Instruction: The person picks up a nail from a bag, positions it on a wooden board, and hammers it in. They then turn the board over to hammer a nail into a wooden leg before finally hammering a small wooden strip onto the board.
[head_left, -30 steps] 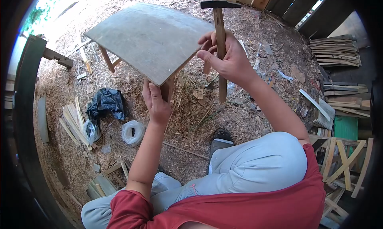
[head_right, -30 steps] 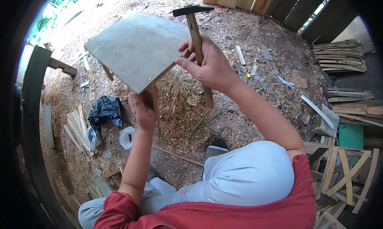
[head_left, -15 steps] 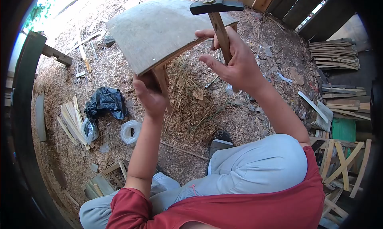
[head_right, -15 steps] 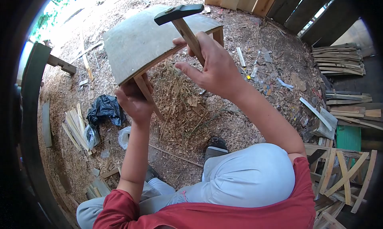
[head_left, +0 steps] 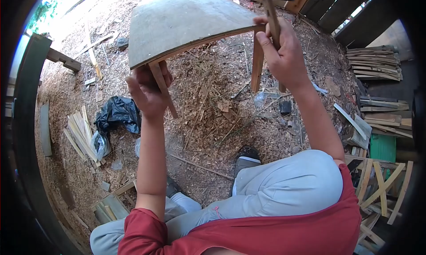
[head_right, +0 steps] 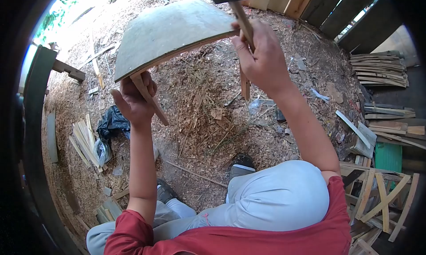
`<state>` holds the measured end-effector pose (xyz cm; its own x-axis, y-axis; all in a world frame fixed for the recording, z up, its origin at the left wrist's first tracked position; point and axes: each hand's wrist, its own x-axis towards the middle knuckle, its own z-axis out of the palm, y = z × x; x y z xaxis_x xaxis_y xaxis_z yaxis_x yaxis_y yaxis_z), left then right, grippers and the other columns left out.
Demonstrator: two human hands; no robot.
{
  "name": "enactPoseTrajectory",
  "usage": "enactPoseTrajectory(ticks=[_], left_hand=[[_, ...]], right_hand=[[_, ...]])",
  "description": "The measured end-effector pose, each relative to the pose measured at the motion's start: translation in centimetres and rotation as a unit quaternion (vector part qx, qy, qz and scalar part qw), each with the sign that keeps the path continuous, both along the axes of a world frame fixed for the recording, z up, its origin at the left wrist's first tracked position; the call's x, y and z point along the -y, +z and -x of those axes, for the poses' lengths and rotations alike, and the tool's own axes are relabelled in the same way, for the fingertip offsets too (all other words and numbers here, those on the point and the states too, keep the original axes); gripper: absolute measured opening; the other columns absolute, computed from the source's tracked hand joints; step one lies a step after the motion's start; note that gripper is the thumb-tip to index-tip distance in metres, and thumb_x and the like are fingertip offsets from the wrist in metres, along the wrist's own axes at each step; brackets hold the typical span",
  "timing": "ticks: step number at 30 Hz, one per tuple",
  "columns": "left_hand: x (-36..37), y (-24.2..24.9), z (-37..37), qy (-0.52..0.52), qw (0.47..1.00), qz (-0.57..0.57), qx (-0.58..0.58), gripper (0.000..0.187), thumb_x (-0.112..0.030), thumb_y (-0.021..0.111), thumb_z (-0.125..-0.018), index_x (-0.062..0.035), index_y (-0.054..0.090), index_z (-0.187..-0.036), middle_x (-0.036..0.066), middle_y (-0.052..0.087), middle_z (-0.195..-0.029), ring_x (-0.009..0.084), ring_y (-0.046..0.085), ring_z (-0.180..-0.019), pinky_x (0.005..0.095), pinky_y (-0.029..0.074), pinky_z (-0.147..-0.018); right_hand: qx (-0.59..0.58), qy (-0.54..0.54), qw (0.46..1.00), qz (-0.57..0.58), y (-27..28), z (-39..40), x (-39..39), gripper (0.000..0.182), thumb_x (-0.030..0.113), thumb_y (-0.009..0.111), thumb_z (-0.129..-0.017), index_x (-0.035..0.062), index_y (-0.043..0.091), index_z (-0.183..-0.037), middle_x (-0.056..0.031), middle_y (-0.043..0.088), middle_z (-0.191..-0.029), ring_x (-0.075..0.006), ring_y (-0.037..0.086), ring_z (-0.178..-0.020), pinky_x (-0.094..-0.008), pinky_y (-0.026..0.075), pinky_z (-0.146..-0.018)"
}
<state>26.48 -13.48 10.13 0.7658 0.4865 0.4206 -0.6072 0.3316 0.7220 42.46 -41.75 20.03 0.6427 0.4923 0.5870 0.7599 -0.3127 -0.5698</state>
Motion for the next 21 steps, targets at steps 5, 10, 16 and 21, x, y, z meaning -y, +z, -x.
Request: enactPoseTrajectory(ticks=[5, 10, 16, 21], left_hand=[[-1.1, -0.3, 1.2, 0.046, 0.999, 0.011, -0.023, 0.081, -0.078, 0.040, -0.103, -0.0070, 0.062, -0.135, 0.007, 0.058, -0.094, 0.0144, 0.051, -0.075, 0.0304, 0.043, -0.062], [-1.2, -0.3, 2.1, 0.076, 0.992, -0.070, -0.079, 0.063, -0.065, 0.042, -0.109, -0.0081, 0.061, -0.128, 0.004, 0.054, -0.090, 0.0129, 0.049, -0.072, 0.0289, 0.043, -0.064], [-1.3, -1.2, 2.7, 0.082, 0.992, -0.043, -0.088, 0.057, -0.059, 0.043, -0.111, -0.0073, 0.059, -0.129, 0.004, 0.054, -0.090, 0.0131, 0.048, -0.072, 0.0287, 0.042, -0.064], [-0.8, -1.8, 3.0, 0.100, 0.991, -0.041, -0.077, 0.055, -0.057, 0.043, -0.113, -0.0062, 0.058, -0.130, 0.005, 0.054, -0.090, 0.0136, 0.048, -0.072, 0.0290, 0.042, -0.065]], right_hand=[[-0.090, -0.031, 0.993, -0.073, -2.3, -1.6, 0.8, 0.010, 0.014, 0.066, -0.105, 0.0070, 0.060, -0.109, -0.0040, 0.065, -0.101, -0.0103, 0.053, -0.071, -0.0327, 0.048, -0.068], [-0.201, 0.057, 0.961, -0.180, -5.4, -1.6, -0.2, 0.014, 0.012, 0.068, -0.105, 0.0041, 0.056, -0.104, -0.0079, 0.072, -0.115, -0.0101, 0.062, -0.085, -0.0297, 0.052, -0.082], [-0.271, 0.073, 0.956, -0.085, -5.0, -1.3, 1.1, 0.022, 0.009, 0.071, -0.103, 0.0006, 0.063, -0.123, -0.0063, 0.073, -0.110, -0.0145, 0.068, -0.103, -0.0333, 0.054, -0.097], [-0.294, 0.077, 0.953, 0.001, -3.6, -0.8, 2.2, 0.031, 0.009, 0.075, -0.101, 0.0011, 0.060, -0.127, -0.0083, 0.072, -0.119, -0.0170, 0.069, -0.112, -0.0344, 0.054, -0.102]])
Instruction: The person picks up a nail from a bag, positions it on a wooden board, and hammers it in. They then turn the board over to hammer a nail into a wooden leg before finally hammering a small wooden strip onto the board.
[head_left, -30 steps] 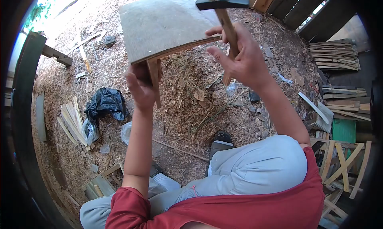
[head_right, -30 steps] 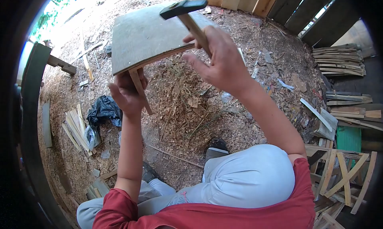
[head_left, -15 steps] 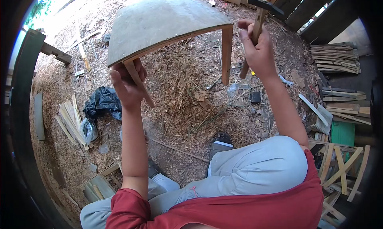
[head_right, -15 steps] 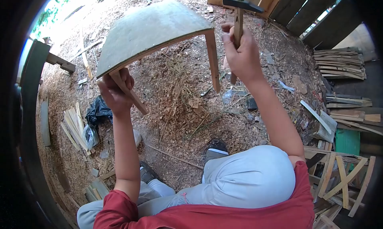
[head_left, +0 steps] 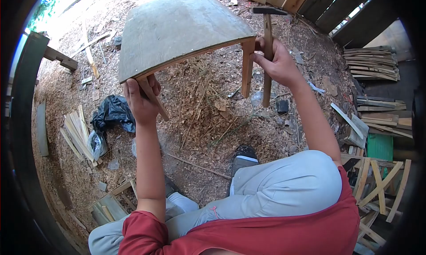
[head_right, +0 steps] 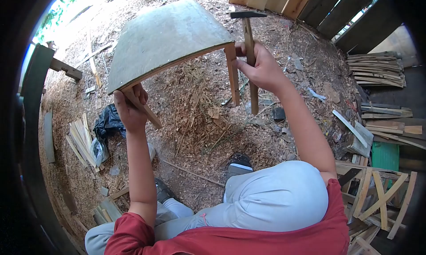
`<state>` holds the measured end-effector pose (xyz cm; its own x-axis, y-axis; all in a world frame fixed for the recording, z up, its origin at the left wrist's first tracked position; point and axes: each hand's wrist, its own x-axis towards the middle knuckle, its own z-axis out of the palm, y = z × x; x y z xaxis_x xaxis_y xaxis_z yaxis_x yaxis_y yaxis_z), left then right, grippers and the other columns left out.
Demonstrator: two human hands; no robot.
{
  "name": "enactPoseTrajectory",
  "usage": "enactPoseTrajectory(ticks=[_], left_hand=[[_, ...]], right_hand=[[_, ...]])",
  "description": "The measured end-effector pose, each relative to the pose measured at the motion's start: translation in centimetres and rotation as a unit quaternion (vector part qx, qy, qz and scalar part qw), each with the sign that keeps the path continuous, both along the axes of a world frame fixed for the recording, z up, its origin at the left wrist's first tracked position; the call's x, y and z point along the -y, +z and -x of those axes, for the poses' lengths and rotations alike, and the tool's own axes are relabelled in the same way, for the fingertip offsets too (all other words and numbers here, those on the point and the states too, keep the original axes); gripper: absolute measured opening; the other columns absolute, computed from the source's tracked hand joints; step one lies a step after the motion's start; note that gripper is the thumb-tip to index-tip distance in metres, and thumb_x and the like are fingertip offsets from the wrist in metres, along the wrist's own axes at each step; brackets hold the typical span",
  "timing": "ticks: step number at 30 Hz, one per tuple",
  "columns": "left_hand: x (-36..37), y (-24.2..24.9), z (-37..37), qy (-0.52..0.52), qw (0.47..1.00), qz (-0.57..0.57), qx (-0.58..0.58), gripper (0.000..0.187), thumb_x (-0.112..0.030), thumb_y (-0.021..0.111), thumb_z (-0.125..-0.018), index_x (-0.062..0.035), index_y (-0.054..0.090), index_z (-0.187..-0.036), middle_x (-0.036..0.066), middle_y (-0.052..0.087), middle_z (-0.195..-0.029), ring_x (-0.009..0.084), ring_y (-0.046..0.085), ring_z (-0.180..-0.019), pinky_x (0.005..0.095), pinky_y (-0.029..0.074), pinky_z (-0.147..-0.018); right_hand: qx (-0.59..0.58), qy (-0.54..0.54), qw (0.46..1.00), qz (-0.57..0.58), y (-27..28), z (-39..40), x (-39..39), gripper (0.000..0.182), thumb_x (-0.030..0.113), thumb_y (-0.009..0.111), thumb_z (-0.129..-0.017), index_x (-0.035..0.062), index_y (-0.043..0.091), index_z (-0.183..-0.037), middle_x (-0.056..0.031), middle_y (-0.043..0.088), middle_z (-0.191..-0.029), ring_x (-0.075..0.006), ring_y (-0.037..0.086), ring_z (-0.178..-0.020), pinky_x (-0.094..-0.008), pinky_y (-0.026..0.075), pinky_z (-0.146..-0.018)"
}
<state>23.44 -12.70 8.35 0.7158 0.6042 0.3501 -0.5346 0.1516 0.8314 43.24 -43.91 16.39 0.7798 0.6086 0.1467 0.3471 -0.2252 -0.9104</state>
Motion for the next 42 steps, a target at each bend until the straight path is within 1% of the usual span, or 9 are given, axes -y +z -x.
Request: enactPoseTrajectory(ticks=[2, 8, 14, 20, 32, 36, 39, 41, 42], left_hand=[[0.1, 0.2, 0.0, 0.005, 1.000, -0.004, 0.002, 0.055, -0.056, 0.044, -0.113, -0.0059, 0.057, -0.130, 0.005, 0.054, -0.090, 0.0137, 0.048, -0.072, 0.0291, 0.042, -0.065], [0.0, -0.1, 0.1, -0.003, 1.000, -0.013, 0.007, 0.055, -0.056, 0.043, -0.113, -0.0061, 0.057, -0.130, 0.005, 0.054, -0.090, 0.0139, 0.050, -0.072, 0.0292, 0.042, -0.065], [0.2, -0.7, 0.2, 0.002, 1.000, -0.011, 0.007, 0.058, -0.060, 0.044, -0.112, -0.0065, 0.057, -0.130, 0.005, 0.054, -0.090, 0.0143, 0.049, -0.071, 0.0301, 0.042, -0.066], [0.3, -1.1, 0.5, -0.007, 1.000, -0.019, 0.007, 0.057, -0.061, 0.044, -0.112, -0.0076, 0.057, -0.129, 0.004, 0.052, -0.089, 0.0147, 0.048, -0.072, 0.0308, 0.041, -0.066], [0.4, -1.1, 0.7, -0.029, 0.999, -0.006, 0.019, 0.053, -0.057, 0.043, -0.113, -0.0087, 0.057, -0.130, 0.004, 0.053, -0.091, 0.0143, 0.048, -0.077, 0.0303, 0.041, -0.067], [0.3, -2.5, 0.6, -0.038, 0.999, 0.015, 0.024, 0.058, -0.060, 0.046, -0.111, -0.0073, 0.059, -0.133, 0.006, 0.059, -0.098, 0.0158, 0.052, -0.084, 0.0317, 0.043, -0.071], [-0.1, -2.7, 1.0, -0.054, 0.998, 0.031, 0.018, 0.067, -0.067, 0.048, -0.108, -0.0056, 0.061, -0.133, 0.007, 0.063, -0.105, 0.0176, 0.054, -0.087, 0.0343, 0.044, -0.075], [-0.2, -2.4, 1.1, -0.049, 0.996, -0.049, 0.053, 0.074, -0.071, 0.048, -0.106, -0.0044, 0.060, -0.135, 0.008, 0.064, -0.107, 0.0183, 0.055, -0.087, 0.0351, 0.044, -0.076], [-0.2, -3.0, 1.6, -0.045, 0.996, -0.050, 0.052, 0.074, -0.071, 0.048, -0.106, -0.0044, 0.060, -0.135, 0.008, 0.064, -0.107, 0.0183, 0.055, -0.087, 0.0351, 0.044, -0.076]], right_hand=[[-0.012, 0.016, 0.995, 0.095, 0.7, 0.2, 0.4, 0.036, 0.010, 0.076, -0.099, 0.0021, 0.057, -0.130, -0.0102, 0.070, -0.126, -0.0199, 0.068, -0.121, -0.0365, 0.054, -0.106], [-0.092, 0.063, 0.993, 0.042, -3.8, -1.7, 1.3, 0.038, 0.007, 0.075, -0.098, 0.0037, 0.053, -0.129, -0.0116, 0.068, -0.129, -0.0220, 0.067, -0.125, -0.0392, 0.057, -0.106], [-0.144, 0.046, 0.988, 0.026, -2.9, -0.4, 0.9, 0.033, 0.002, 0.072, -0.099, 0.0032, 0.052, -0.125, -0.0093, 0.067, -0.124, -0.0200, 0.068, -0.121, -0.0375, 0.061, -0.100], [-0.101, 0.040, 0.994, 0.033, -3.6, 0.5, 0.7, 0.034, 0.001, 0.072, -0.099, 0.0025, 0.054, -0.127, -0.0082, 0.066, -0.122, -0.0188, 0.067, -0.119, -0.0374, 0.060, -0.100], [-0.101, 0.053, 0.994, 0.003, -5.9, -0.4, 1.2, 0.035, 0.006, 0.075, -0.098, 0.0040, 0.055, -0.126, -0.0032, 0.065, -0.113, -0.0141, 0.066, -0.110, -0.0361, 0.055, -0.101], [-0.075, 0.046, 0.995, 0.044, -5.4, -0.6, 1.6, 0.034, 0.005, 0.074, -0.099, 0.0040, 0.054, -0.127, -0.0027, 0.064, -0.112, -0.0124, 0.067, -0.109, -0.0350, 0.056, -0.100], [-0.141, 0.025, 0.989, -0.025, -5.6, -0.1, 1.8, 0.034, 0.004, 0.072, -0.101, 0.0040, 0.052, -0.128, -0.0027, 0.064, -0.113, -0.0119, 0.068, -0.109, -0.0333, 0.057, -0.098], [-0.140, 0.028, 0.989, -0.023, -5.7, 0.1, 1.6, 0.035, 0.003, 0.071, -0.102, 0.0040, 0.051, -0.131, -0.0030, 0.064, -0.115, -0.0126, 0.069, -0.110, -0.0317, 0.058, -0.097], [-0.141, 0.032, 0.989, -0.024, -5.7, 0.2, 1.6, 0.035, 0.003, 0.071, -0.102, 0.0040, 0.051, -0.131, -0.0030, 0.064, -0.115, -0.0126, 0.069, -0.110, -0.0317, 0.058, -0.097]])
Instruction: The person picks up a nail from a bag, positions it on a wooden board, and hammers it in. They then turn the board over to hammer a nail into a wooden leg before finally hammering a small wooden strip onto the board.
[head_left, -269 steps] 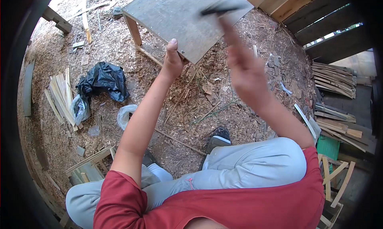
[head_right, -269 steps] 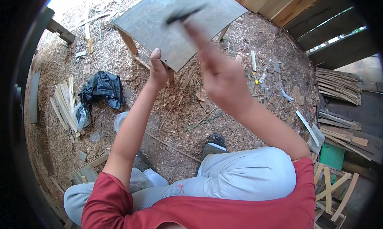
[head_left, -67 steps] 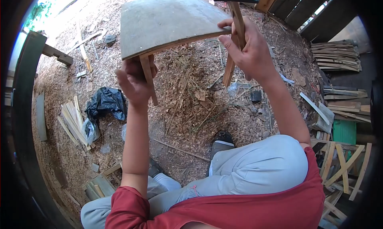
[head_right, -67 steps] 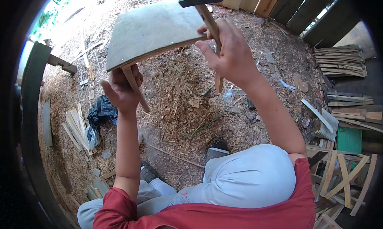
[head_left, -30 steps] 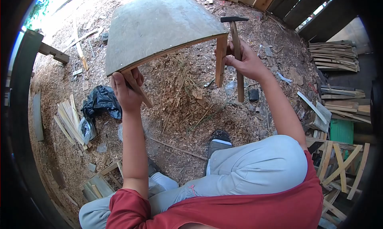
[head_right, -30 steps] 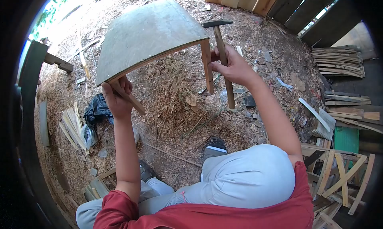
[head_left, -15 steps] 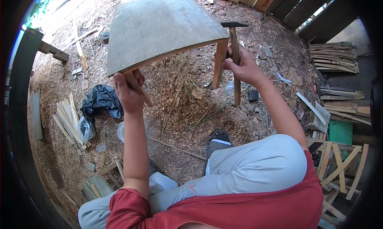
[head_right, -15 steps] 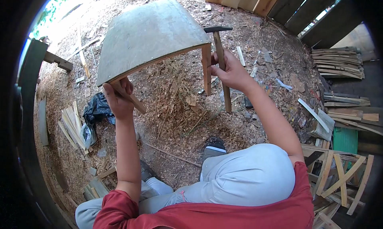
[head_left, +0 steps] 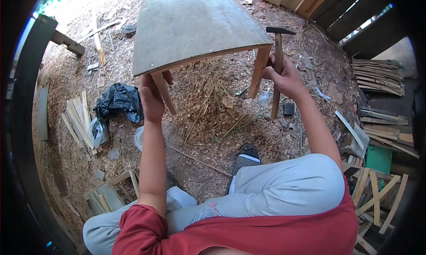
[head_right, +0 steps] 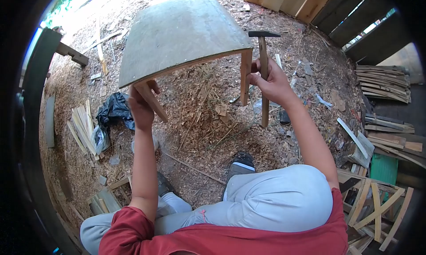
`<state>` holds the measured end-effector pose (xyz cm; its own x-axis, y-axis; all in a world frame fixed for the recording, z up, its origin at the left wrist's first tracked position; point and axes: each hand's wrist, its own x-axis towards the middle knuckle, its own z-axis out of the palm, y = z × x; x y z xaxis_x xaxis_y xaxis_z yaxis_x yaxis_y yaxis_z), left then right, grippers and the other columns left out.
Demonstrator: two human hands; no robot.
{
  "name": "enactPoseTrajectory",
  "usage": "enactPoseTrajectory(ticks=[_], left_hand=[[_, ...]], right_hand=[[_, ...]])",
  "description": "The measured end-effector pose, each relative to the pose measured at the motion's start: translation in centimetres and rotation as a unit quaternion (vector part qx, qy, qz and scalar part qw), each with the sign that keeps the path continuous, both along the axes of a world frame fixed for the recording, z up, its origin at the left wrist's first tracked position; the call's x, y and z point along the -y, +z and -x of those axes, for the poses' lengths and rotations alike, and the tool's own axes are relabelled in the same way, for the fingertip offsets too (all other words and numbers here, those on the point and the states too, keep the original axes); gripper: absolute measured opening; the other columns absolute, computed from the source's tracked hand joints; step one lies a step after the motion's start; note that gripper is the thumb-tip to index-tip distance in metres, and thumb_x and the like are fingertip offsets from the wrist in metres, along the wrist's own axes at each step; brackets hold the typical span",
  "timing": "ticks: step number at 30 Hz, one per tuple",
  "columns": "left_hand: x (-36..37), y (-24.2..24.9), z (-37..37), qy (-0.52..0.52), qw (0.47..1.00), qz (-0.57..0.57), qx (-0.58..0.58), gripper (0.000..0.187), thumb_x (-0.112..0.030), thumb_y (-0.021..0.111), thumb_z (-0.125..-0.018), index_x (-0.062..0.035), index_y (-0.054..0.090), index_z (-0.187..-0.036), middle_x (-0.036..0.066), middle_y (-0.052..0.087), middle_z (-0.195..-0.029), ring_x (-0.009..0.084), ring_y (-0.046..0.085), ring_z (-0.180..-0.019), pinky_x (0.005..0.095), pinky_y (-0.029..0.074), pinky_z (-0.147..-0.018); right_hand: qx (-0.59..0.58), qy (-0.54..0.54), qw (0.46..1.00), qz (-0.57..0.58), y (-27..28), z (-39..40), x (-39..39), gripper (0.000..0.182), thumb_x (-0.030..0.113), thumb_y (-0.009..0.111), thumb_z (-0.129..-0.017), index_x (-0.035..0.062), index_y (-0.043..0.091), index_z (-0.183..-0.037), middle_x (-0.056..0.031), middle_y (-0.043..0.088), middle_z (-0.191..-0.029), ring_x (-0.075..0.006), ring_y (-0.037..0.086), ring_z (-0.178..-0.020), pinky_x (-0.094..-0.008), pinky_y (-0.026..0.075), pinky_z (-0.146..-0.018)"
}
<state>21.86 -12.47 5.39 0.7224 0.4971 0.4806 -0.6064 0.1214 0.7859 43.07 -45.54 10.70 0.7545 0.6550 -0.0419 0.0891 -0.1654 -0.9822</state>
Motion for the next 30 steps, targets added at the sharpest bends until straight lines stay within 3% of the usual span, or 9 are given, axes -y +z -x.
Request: enactPoseTrajectory(ticks=[2, 6, 18, 21, 30], left_hand=[[0.0, -2.6, 0.9, 0.044, 0.996, 0.022, -0.072, 0.075, -0.075, 0.049, -0.103, -0.0018, 0.059, -0.116, 0.008, 0.060, -0.089, 0.0158, 0.053, -0.072, 0.0300, 0.040, -0.061], [0.0, -5.5, 1.3, -0.005, 0.994, 0.038, -0.100, 0.074, -0.077, 0.049, -0.102, -0.0033, 0.055, -0.100, 0.004, 0.051, -0.080, 0.0103, 0.043, -0.061, 0.0277, 0.031, -0.054], [1.1, -5.6, 0.4, 0.003, 0.992, 0.103, -0.068, 0.069, -0.071, 0.059, -0.099, -0.0021, 0.058, -0.100, 0.005, 0.053, -0.077, 0.0109, 0.047, -0.059, 0.0284, 0.035, -0.054], [0.8, -5.3, 0.8, -0.032, 0.994, 0.074, -0.077, 0.059, -0.067, 0.053, -0.103, -0.0077, 0.052, -0.102, 0.001, 0.047, -0.082, 0.0122, 0.042, -0.065, 0.0298, 0.034, -0.062], [1.2, -5.7, 0.4, 0.005, 0.992, 0.112, -0.063, 0.066, -0.069, 0.059, -0.100, -0.0029, 0.057, -0.099, 0.003, 0.051, -0.075, 0.0107, 0.046, -0.059, 0.0279, 0.035, -0.055]], right_hand=[[0.005, 0.009, 1.000, -0.018, 0.0, -0.1, -0.2, 0.036, 0.004, 0.070, -0.102, 0.0038, 0.051, -0.132, -0.0029, 0.064, -0.115, -0.0136, 0.069, -0.110, -0.0317, 0.058, -0.097], [0.013, 0.002, 1.000, -0.007, -0.2, 0.3, -0.7, 0.036, 0.004, 0.070, -0.102, 0.0036, 0.051, -0.133, -0.0030, 0.064, -0.115, -0.0142, 0.069, -0.110, -0.0321, 0.058, -0.097], [0.022, 0.011, 1.000, 0.014, 0.0, 0.2, -0.7, 0.034, 0.006, 0.072, -0.101, 0.0040, 0.053, -0.130, -0.0020, 0.064, -0.112, -0.0130, 0.069, -0.107, -0.0323, 0.056, -0.095], [0.037, 0.016, 0.999, 0.022, 0.3, 0.2, -0.8, 0.033, 0.006, 0.073, -0.101, 0.0044, 0.054, -0.128, -0.0022, 0.064, -0.111, -0.0125, 0.068, -0.104, -0.0323, 0.056, -0.094], [0.033, 0.016, 0.999, 0.038, -0.1, 0.1, -0.5, 0.035, 0.008, 0.076, -0.100, 0.0052, 0.053, -0.127, -0.0001, 0.060, -0.109, -0.0086, 0.063, -0.102, -0.0299, 0.054, -0.091]])
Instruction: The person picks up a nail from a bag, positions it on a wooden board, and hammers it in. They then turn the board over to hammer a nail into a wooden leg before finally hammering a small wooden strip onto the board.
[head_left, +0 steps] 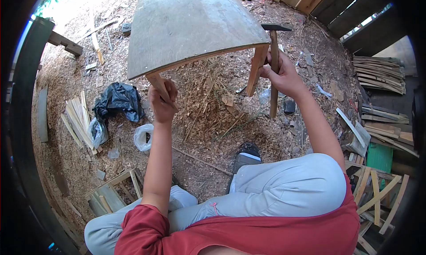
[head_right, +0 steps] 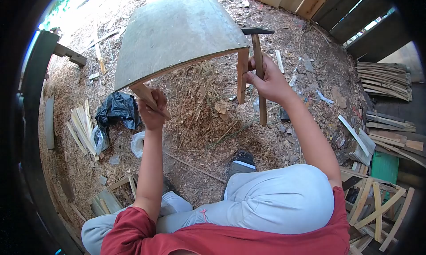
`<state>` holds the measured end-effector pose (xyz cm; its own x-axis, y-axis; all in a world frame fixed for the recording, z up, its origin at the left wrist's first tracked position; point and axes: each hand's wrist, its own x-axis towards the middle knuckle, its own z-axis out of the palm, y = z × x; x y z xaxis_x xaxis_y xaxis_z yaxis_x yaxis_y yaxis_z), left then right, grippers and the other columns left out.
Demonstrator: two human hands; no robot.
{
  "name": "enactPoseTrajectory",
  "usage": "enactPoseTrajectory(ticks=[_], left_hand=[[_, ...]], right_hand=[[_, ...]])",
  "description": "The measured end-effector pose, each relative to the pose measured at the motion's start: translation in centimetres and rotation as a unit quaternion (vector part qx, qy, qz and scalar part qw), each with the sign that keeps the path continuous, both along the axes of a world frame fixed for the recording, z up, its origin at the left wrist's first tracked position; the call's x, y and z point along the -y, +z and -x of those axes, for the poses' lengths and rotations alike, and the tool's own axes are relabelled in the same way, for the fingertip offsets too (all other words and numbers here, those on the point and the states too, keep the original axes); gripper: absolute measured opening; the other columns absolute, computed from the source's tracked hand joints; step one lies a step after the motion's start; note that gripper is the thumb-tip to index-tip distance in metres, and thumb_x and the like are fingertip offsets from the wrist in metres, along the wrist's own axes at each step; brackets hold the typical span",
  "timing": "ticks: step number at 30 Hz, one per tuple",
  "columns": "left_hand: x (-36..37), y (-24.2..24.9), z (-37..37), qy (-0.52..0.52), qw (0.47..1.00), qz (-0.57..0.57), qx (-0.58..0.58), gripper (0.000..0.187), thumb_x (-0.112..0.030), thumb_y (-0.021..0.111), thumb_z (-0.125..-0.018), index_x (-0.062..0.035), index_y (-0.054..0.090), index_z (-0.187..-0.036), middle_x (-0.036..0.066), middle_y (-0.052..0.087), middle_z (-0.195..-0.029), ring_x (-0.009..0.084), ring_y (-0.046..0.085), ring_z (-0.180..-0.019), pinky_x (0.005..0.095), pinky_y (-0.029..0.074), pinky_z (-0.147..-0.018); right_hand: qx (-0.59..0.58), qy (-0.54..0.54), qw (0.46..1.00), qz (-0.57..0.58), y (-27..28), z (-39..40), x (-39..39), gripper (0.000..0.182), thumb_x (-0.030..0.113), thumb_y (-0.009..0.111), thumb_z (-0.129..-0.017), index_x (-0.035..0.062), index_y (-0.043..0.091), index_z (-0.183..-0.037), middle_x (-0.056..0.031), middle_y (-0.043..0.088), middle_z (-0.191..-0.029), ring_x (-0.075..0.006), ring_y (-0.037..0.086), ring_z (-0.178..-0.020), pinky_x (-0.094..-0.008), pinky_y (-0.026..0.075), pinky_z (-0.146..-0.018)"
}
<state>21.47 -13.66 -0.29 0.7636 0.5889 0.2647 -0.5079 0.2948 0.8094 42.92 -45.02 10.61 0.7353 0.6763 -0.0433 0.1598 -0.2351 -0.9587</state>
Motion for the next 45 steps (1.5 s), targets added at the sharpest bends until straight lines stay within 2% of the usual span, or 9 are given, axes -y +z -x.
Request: enactPoseTrajectory(ticks=[5, 21, 28, 31, 33, 36, 39, 43, 45], left_hand=[[-0.1, 0.2, 0.0, 0.002, 1.000, -0.023, 0.001, 0.066, -0.069, 0.059, -0.100, -0.0030, 0.058, -0.100, 0.004, 0.051, -0.077, 0.0107, 0.046, -0.060, 0.0277, 0.035, -0.055], [0.4, 0.1, -0.3, -0.001, 1.000, -0.004, 0.002, 0.066, -0.070, 0.058, -0.100, -0.0041, 0.057, -0.102, 0.003, 0.053, -0.081, 0.0113, 0.047, -0.060, 0.0280, 0.036, -0.055], [0.7, -0.2, -0.3, 0.026, 1.000, 0.014, -0.002, 0.068, -0.073, 0.059, -0.097, -0.0046, 0.056, -0.099, 0.002, 0.051, -0.078, 0.0110, 0.047, -0.059, 0.0280, 0.036, -0.055], [0.6, -0.1, -0.1, 0.001, 1.000, -0.004, -0.015, 0.069, -0.074, 0.060, -0.095, -0.0049, 0.056, -0.098, 0.002, 0.051, -0.077, 0.0110, 0.047, -0.059, 0.0280, 0.036, -0.054], [0.4, -0.2, 0.0, -0.021, 0.999, -0.022, -0.012, 0.063, -0.073, 0.055, -0.099, -0.0098, 0.052, -0.100, 0.000, 0.046, -0.081, 0.0109, 0.042, -0.063, 0.0294, 0.035, -0.062], [0.2, -0.7, 0.1, -0.019, 0.999, -0.033, -0.029, 0.063, -0.073, 0.054, -0.099, -0.0099, 0.052, -0.100, 0.000, 0.045, -0.080, 0.0109, 0.042, -0.063, 0.0295, 0.035, -0.062], [0.2, -1.3, -0.1, 0.011, 1.000, -0.015, -0.019, 0.072, -0.077, 0.061, -0.094, -0.0045, 0.057, -0.100, 0.003, 0.051, -0.078, 0.0105, 0.046, -0.059, 0.0275, 0.036, -0.055], [0.3, -0.8, 0.1, 0.009, 1.000, -0.007, -0.010, 0.072, -0.076, 0.062, -0.094, -0.0044, 0.058, -0.101, 0.002, 0.051, -0.078, 0.0104, 0.046, -0.059, 0.0273, 0.035, -0.056], [0.2, -0.4, 0.2, -0.011, 0.999, -0.028, -0.021, 0.064, -0.074, 0.053, -0.099, -0.0101, 0.051, -0.102, 0.000, 0.045, -0.082, 0.0109, 0.042, -0.064, 0.0294, 0.035, -0.063]], right_hand=[[0.021, 0.017, 0.999, -0.025, -0.5, -0.3, -0.1, 0.034, 0.008, 0.076, -0.100, 0.0059, 0.052, -0.125, 0.0010, 0.056, -0.105, -0.0081, 0.061, -0.097, -0.0287, 0.052, -0.087], [0.037, 0.006, 0.999, 0.011, 0.2, -0.3, -0.4, 0.033, 0.007, 0.076, -0.099, 0.0059, 0.053, -0.123, 0.0008, 0.060, -0.105, -0.0082, 0.063, -0.099, -0.0284, 0.052, -0.088], [0.015, 0.010, 1.000, -0.005, -0.3, -0.1, -0.1, 0.031, 0.006, 0.074, -0.100, 0.0061, 0.052, -0.122, 0.0007, 0.060, -0.105, -0.0083, 0.064, -0.096, -0.0295, 0.054, -0.087], [0.009, 0.005, 1.000, -0.011, -0.2, 0.0, -0.2, 0.030, 0.006, 0.074, -0.100, 0.0064, 0.052, -0.122, 0.0008, 0.059, -0.104, -0.0077, 0.063, -0.094, -0.0291, 0.054, -0.086], [0.018, 0.011, 1.000, -0.017, -0.4, -0.1, -0.1, 0.031, 0.007, 0.074, -0.100, 0.0065, 0.052, -0.121, 0.0008, 0.059, -0.103, -0.0073, 0.062, -0.093, -0.0287, 0.053, -0.086], [0.041, 0.011, 0.999, 0.007, -1.0, -0.1, 0.1, 0.032, 0.007, 0.075, -0.099, 0.0065, 0.052, -0.121, 0.0006, 0.058, -0.103, -0.0070, 0.060, -0.092, -0.0284, 0.052, -0.085], [0.075, 0.005, 0.997, 0.029, -1.5, -0.1, 0.2, 0.033, 0.007, 0.075, -0.098, 0.0062, 0.052, -0.121, 0.0005, 0.058, -0.103, -0.0072, 0.059, -0.093, -0.0284, 0.051, -0.085], [0.046, 0.004, 0.999, -0.003, -1.5, 0.0, 0.3, 0.034, 0.007, 0.075, -0.098, 0.0062, 0.052, -0.122, 0.0010, 0.058, -0.103, -0.0076, 0.057, -0.094, -0.0292, 0.050, -0.085], [0.027, 0.001, 1.000, -0.003, -1.2, -0.1, 0.2, 0.034, 0.007, 0.076, -0.098, 0.0062, 0.052, -0.122, 0.0009, 0.058, -0.104, -0.0077, 0.057, -0.095, -0.0293, 0.050, -0.086]])
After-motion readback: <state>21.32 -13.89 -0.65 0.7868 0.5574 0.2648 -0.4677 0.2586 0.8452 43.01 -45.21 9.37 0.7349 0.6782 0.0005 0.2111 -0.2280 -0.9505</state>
